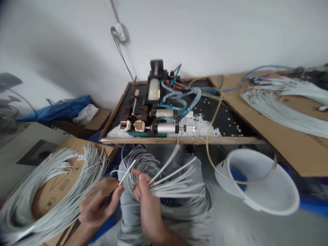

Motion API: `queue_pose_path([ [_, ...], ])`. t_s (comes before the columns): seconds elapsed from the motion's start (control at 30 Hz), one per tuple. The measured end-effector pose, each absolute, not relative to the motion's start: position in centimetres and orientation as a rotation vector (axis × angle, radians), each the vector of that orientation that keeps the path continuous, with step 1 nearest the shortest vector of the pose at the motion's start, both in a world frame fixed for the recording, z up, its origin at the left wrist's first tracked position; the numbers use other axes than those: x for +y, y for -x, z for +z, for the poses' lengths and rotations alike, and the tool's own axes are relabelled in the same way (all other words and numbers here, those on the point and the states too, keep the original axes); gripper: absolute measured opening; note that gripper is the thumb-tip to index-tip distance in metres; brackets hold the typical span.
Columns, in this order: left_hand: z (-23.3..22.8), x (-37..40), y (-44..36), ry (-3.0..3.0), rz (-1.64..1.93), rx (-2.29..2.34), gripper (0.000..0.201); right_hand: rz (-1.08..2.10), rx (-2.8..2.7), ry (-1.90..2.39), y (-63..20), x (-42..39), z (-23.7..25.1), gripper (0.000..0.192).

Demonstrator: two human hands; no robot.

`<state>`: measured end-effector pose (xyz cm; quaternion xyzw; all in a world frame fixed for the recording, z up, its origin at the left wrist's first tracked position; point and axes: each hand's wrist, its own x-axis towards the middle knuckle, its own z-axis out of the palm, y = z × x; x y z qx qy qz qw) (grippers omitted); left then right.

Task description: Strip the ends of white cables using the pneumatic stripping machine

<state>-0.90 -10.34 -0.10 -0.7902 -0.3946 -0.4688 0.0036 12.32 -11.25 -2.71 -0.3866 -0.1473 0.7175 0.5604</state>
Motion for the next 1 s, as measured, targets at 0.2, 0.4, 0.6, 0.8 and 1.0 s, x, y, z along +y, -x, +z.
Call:
queue_pose_path([
  [0.2, -1.6, -13.3, 1.0, 2.584, -1.256, -1.369, 0.017, 1.775, -0.436, 0.886, -12.9, -11.8, -2.3, 0.031],
  [0.4, -1.8, -14.2, 2.0, 2.677, -1.290, -1.543, 0.008, 1.756, -0.649, 0.983, -13.3, -11.9, -1.7, 0.017],
  [0.6, 1.3, -13.1, 2.4, 2.572, -1.636, -2.003, 0.025, 1.846, -0.831, 1.009, -13.7, -11.6, -0.5, 0.008],
  [0.8, 3.0, -12.3, 2.1, 2.847, -1.624, -1.920, 0.027, 1.845, -0.933, 1.024, -13.6, -11.7, -0.7, 0.015],
  [1.0, 2.7, -12.6, 2.3, 2.764, -1.686, -1.843, 0.021, 1.876, -0.898, 0.982, -13.4, -11.5, -0.3, 0.017],
])
